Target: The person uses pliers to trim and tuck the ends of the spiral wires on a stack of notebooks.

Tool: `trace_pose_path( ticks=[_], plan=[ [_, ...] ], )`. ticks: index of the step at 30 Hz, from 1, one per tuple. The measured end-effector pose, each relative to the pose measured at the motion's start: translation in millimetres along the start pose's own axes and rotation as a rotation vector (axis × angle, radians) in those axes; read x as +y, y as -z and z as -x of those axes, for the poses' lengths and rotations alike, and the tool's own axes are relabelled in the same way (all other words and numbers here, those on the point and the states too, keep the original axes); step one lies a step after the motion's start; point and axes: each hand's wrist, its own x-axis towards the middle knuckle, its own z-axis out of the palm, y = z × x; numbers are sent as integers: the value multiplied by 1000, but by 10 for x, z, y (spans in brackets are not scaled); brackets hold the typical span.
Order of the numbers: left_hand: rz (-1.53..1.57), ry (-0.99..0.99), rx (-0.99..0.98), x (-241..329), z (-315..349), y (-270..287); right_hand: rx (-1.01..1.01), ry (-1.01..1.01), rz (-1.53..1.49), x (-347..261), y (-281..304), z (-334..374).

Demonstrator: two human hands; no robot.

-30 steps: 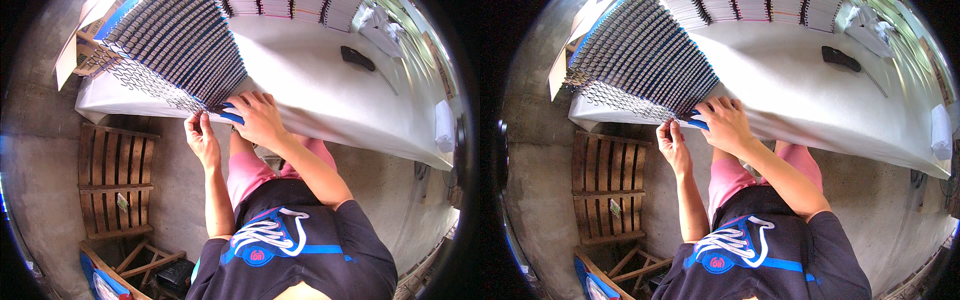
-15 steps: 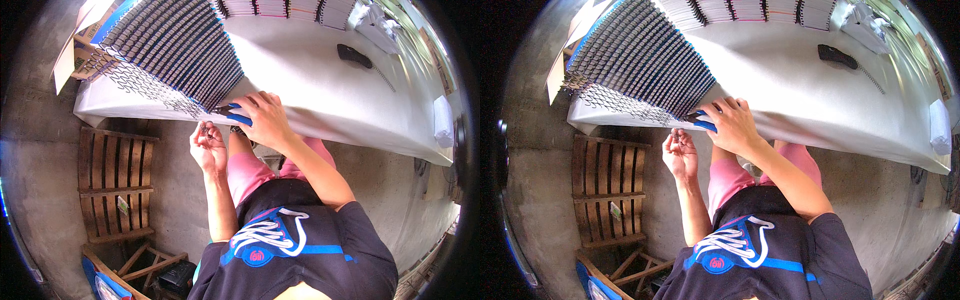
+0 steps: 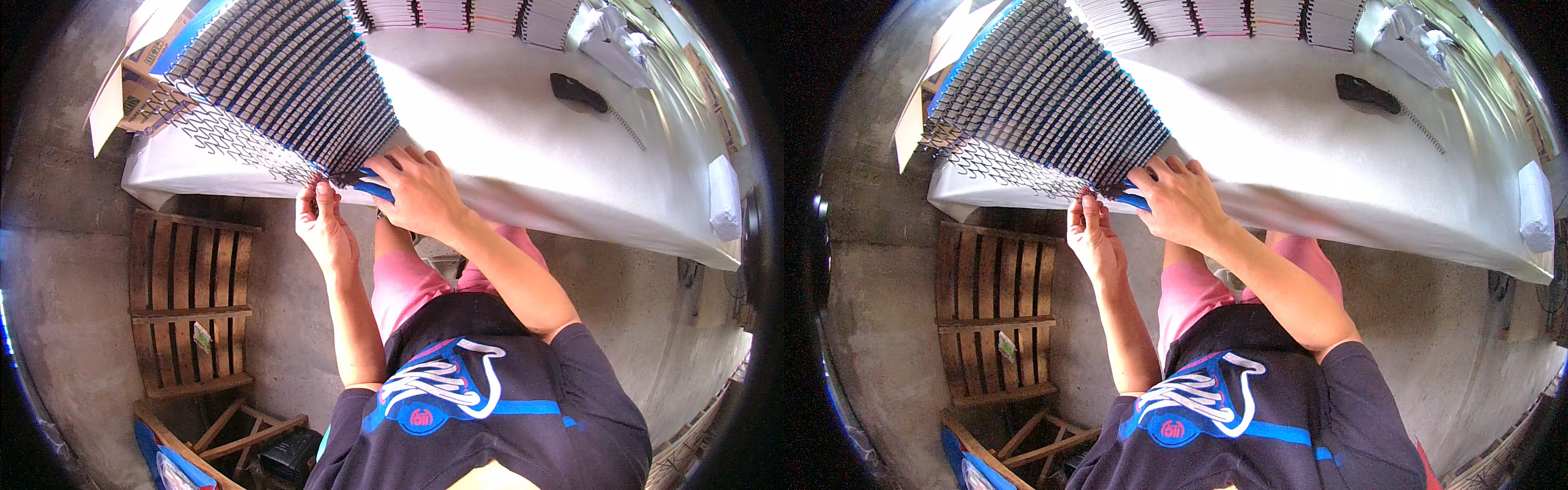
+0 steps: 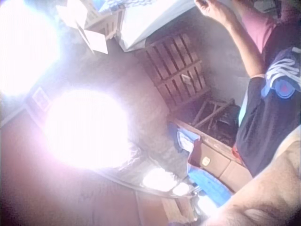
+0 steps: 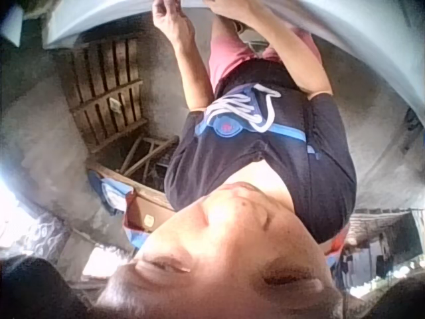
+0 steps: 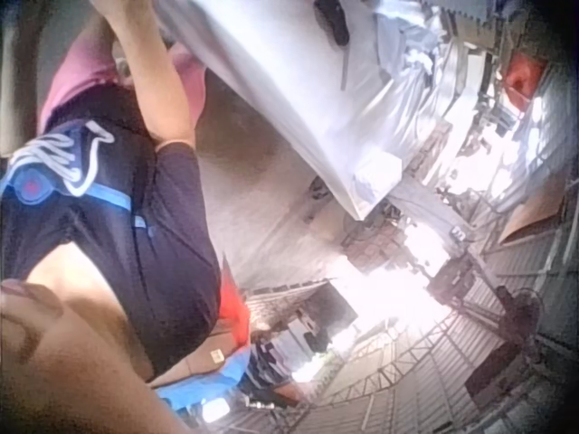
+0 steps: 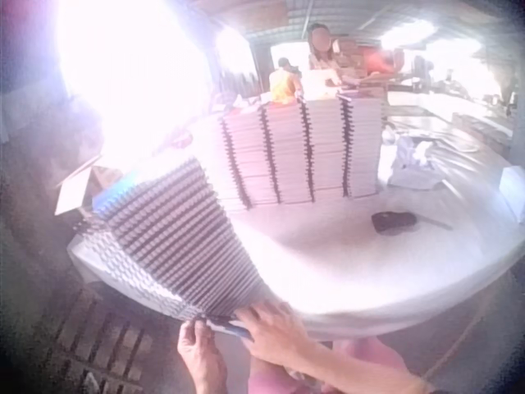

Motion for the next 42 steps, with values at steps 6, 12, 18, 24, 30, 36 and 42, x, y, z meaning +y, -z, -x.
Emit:
trace_pose_path(
  ticks=[6,12,18,24,30,36,42],
  plan=[
    [-158,-80,41,73,49,-115,-155,-146,-87,24,2,54],
    [-257,-55,48,102,89,-128,96,10,60,20,120,54],
    [-262,-67,48,103,78,-101,130,38,53,-24,47,-15],
    [-195,-76,12,87,85,-93,-62,-52,-27,18,-30,-47],
    [172,-8,13,110,105,-35,-26,-44,-71,134,8,61],
    [725,472,-60,178,35,109,158,16,-20,85,96,6],
    [97,105,-73,246,33,-96,176,50,-6,28,35,-68]
  ],
)
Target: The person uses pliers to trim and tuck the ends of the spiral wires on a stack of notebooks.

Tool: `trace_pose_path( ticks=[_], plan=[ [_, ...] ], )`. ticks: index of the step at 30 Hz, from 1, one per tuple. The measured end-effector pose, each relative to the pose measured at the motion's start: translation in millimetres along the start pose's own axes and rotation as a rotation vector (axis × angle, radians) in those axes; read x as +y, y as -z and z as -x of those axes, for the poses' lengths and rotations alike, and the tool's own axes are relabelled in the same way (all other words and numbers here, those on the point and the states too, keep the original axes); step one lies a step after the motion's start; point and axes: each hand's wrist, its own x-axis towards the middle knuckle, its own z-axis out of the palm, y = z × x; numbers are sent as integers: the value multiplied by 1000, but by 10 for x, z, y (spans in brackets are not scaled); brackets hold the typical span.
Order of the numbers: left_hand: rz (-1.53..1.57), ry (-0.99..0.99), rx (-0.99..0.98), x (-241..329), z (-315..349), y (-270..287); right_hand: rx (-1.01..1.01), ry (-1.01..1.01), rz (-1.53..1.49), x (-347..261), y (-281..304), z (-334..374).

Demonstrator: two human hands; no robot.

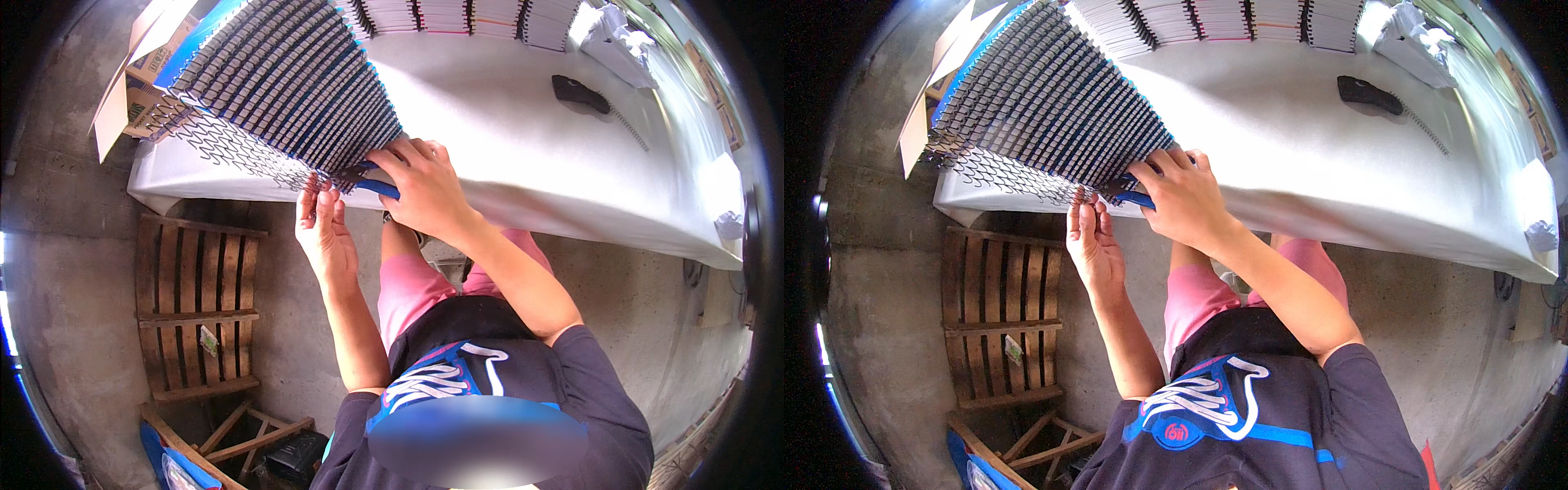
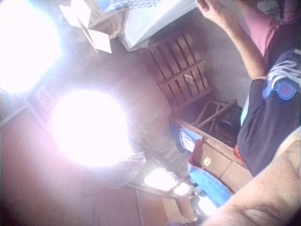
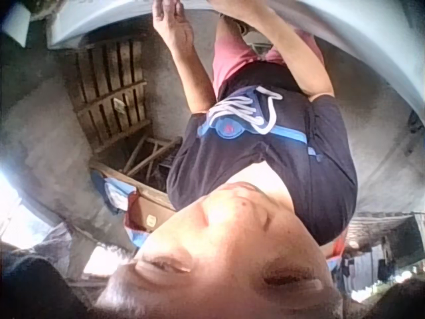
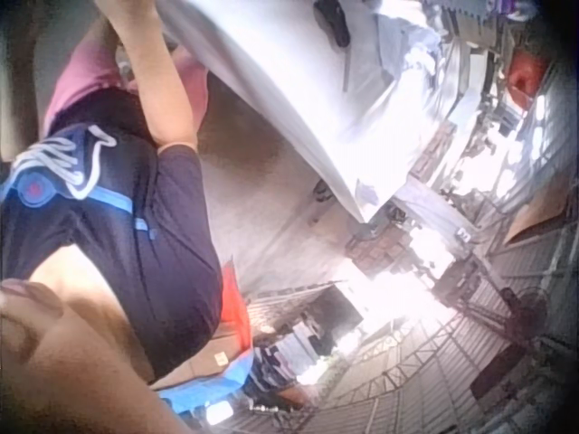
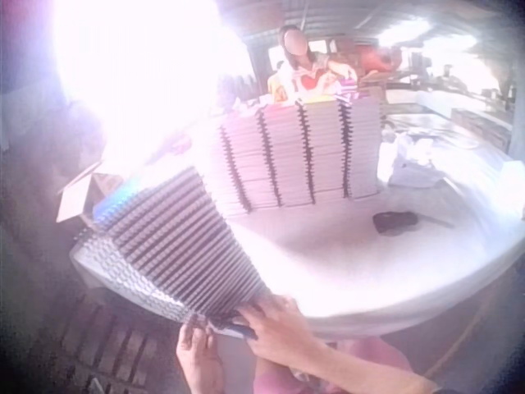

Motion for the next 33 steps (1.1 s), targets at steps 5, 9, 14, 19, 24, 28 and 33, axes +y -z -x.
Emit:
trace_pose_path(
  ticks=[5,9,14,19,24,28,33],
  plan=[
    [-146,-148,74,-28,-63,2,-140,-22,-32,-55,34,-48],
    [-361,-234,132,-15,-21,-99,-193,-73,-15,26,-64,-9],
    [-438,-242,145,15,-6,-104,-141,-69,-27,3,102,32],
    [-406,-245,113,-10,-4,-76,34,22,30,-41,126,-39],
    [-431,-249,122,15,8,-85,-25,11,27,-70,53,-83],
    [-401,-253,118,-8,11,-92,-103,-31,-28,-35,16,-68],
    [-150,-170,127,-51,-10,-74,-146,-89,-96,-34,29,-31]
  ],
)
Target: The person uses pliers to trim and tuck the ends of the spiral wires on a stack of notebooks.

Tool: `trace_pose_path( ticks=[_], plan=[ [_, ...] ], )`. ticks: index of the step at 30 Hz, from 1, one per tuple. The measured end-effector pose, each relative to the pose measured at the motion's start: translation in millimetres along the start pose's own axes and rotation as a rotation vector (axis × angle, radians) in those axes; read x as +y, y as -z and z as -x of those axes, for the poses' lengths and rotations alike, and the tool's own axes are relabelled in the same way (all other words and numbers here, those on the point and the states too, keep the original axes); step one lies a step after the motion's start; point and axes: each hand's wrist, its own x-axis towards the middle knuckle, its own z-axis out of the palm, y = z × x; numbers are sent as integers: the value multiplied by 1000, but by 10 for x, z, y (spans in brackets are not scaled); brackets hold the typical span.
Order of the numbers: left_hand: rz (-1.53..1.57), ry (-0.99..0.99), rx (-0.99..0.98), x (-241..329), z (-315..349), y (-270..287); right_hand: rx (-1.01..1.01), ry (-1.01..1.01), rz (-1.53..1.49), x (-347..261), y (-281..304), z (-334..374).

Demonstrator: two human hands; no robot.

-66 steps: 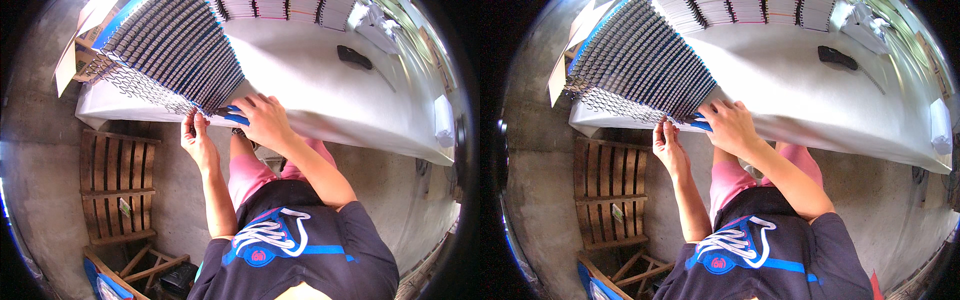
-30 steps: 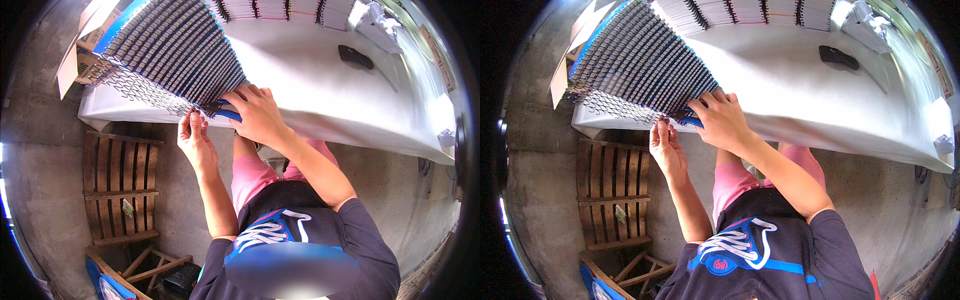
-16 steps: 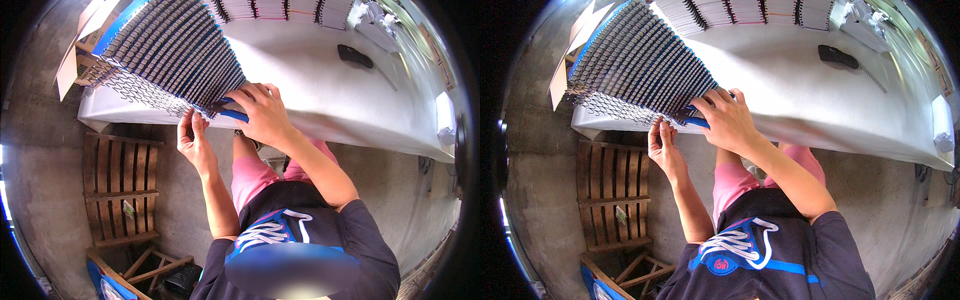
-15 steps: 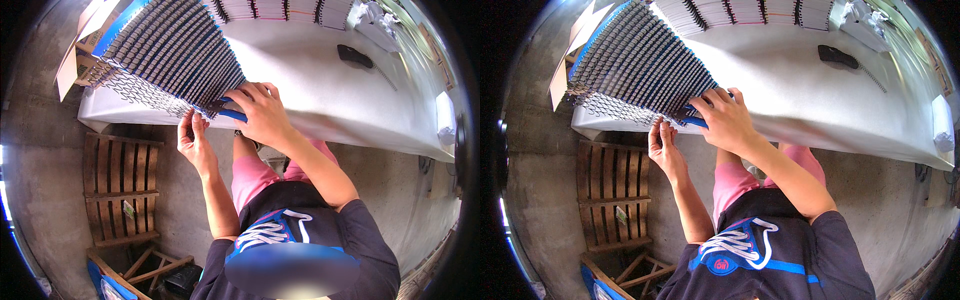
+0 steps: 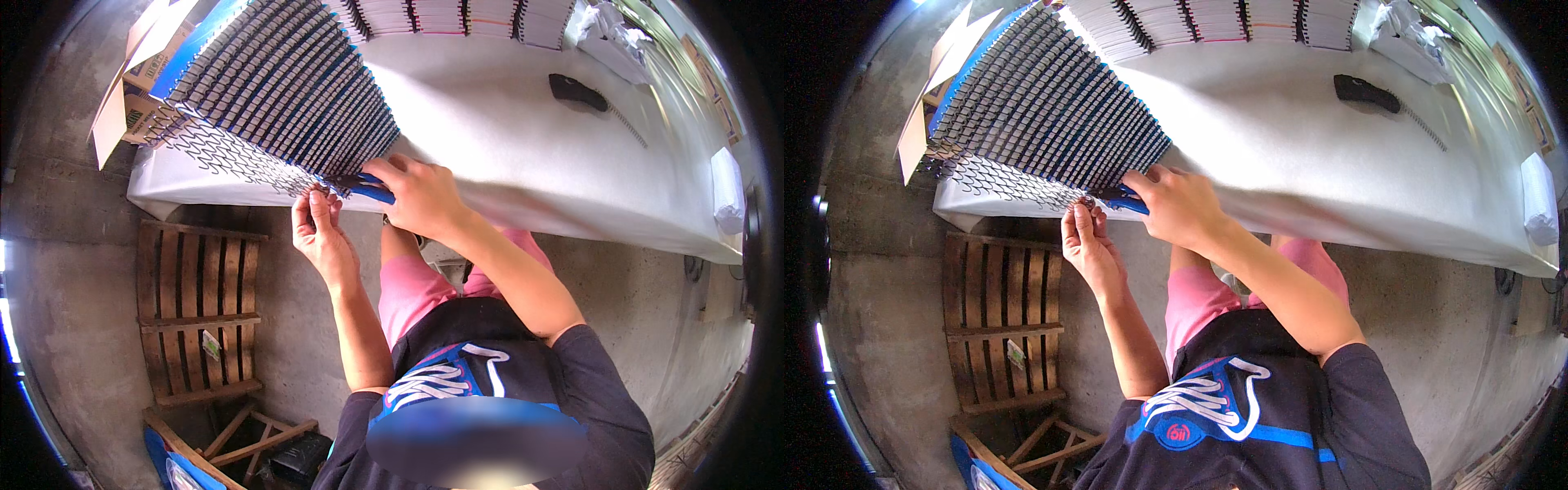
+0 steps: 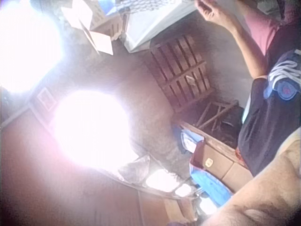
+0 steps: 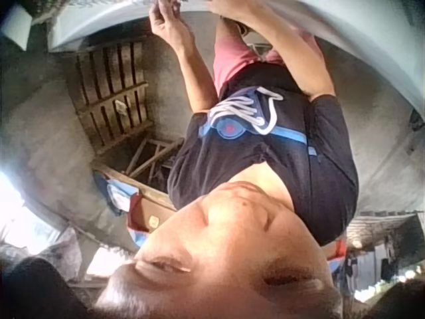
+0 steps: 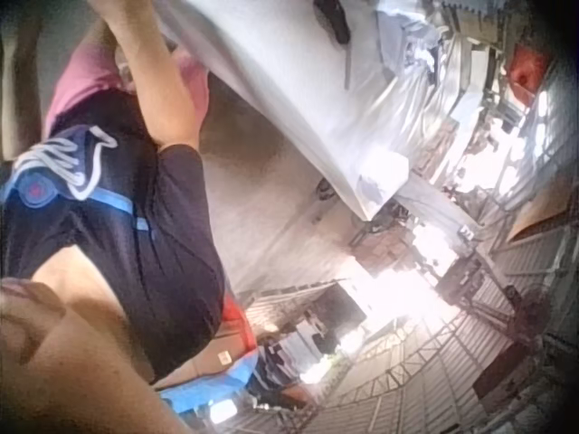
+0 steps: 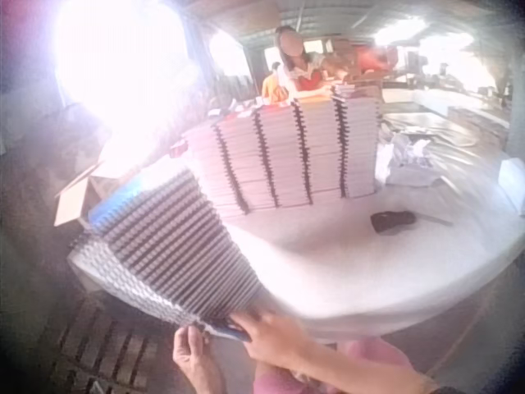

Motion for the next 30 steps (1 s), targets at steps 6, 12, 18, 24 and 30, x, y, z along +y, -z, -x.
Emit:
trace_pose_path(
  ticks=[6,12,18,24,30],
  plan=[
    [560,375,-100,30,-34,145,143,63,84,-26,166,-10],
    [490,341,10,317,38,-103,137,104,102,-64,125,-60],
    [164,73,-81,166,-40,-23,72,108,141,-131,150,-84],
    [-57,-37,-24,164,-18,-64,-68,30,72,-61,77,-82],
    [-114,-86,0,189,-4,-17,158,85,133,-119,217,-79]
  ],
)
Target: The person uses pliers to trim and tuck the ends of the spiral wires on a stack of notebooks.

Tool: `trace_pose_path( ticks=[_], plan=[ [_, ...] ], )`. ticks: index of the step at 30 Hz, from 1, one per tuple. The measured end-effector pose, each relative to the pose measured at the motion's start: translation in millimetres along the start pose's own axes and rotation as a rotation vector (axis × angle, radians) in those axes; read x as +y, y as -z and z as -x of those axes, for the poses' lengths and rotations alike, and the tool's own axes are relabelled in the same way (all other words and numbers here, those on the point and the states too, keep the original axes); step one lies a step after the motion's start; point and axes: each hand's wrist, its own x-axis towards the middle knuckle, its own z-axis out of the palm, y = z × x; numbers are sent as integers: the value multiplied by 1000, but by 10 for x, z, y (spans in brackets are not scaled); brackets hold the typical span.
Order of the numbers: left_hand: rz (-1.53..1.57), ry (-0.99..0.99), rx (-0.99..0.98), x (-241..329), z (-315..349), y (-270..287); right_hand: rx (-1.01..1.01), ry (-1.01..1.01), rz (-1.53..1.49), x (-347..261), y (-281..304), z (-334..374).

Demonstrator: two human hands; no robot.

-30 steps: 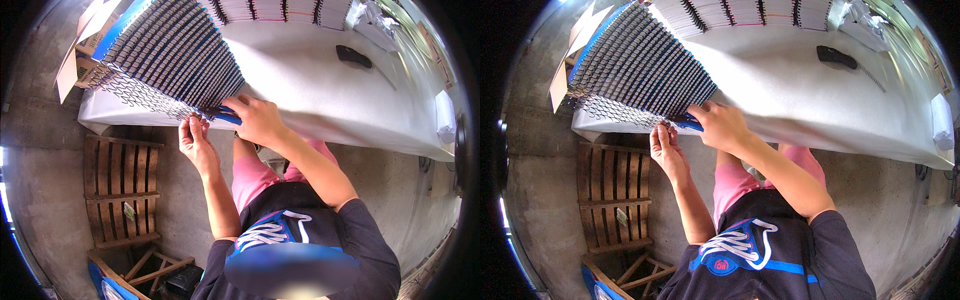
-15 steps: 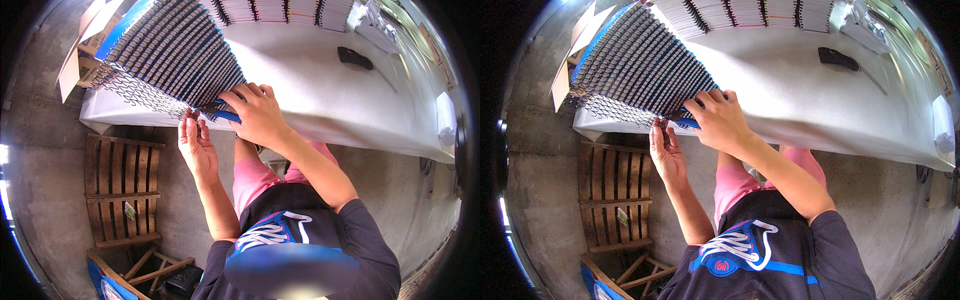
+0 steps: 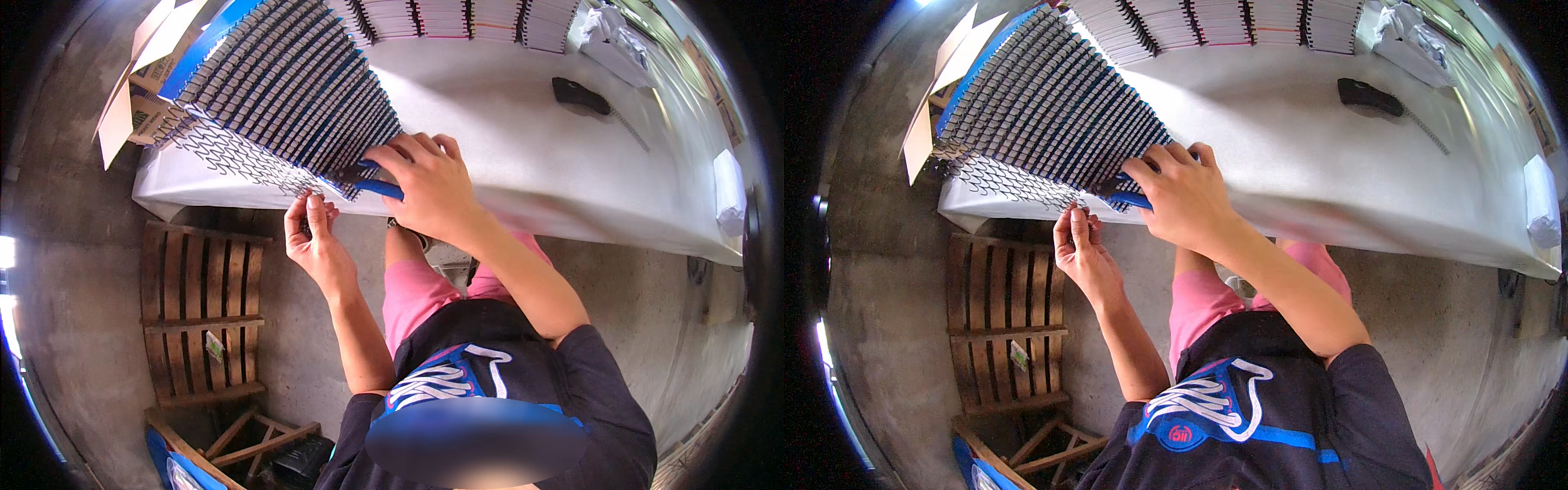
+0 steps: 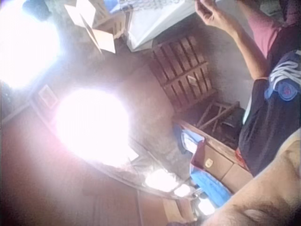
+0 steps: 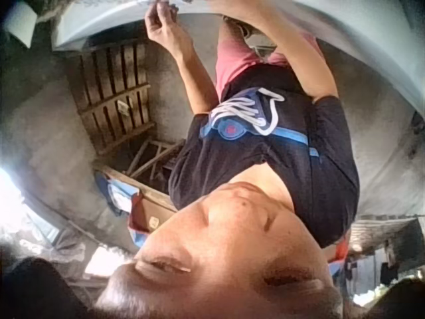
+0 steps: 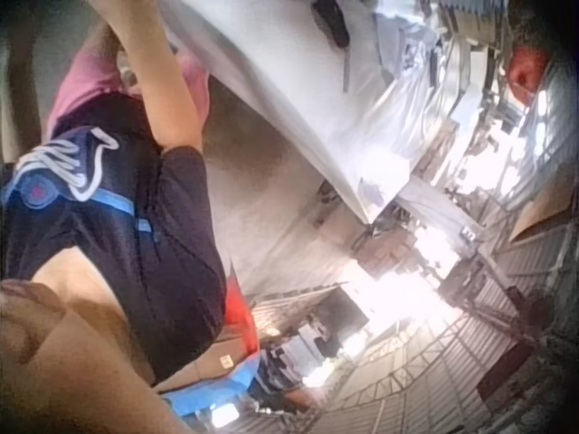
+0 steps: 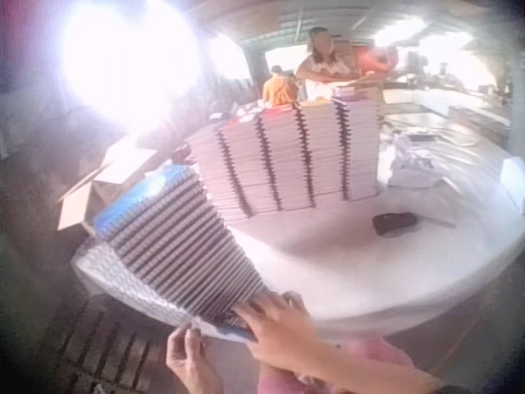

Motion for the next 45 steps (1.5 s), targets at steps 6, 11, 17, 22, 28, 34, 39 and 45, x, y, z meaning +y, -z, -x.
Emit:
trace_pose_path(
  ticks=[6,11,17,22,28,34,39,45],
  plan=[
    [-8,14,-80,106,22,-36,31,49,-17,-39,-24,-55],
    [-14,-2,-100,72,-29,8,-38,57,-9,-72,-25,-60],
    [-36,-28,-44,57,4,-57,-50,92,-46,17,-141,-37],
    [-44,-51,-7,28,27,-75,-28,91,-76,30,-209,-2],
    [65,-2,36,42,70,-5,13,75,-47,39,-160,4],
    [692,363,-214,30,-11,257,107,67,-32,4,-1,-52],
    [393,253,-166,212,17,21,57,70,-39,-27,-24,-71],
    [203,182,-166,277,-66,-3,37,71,-38,-68,-16,-108]
  ],
)
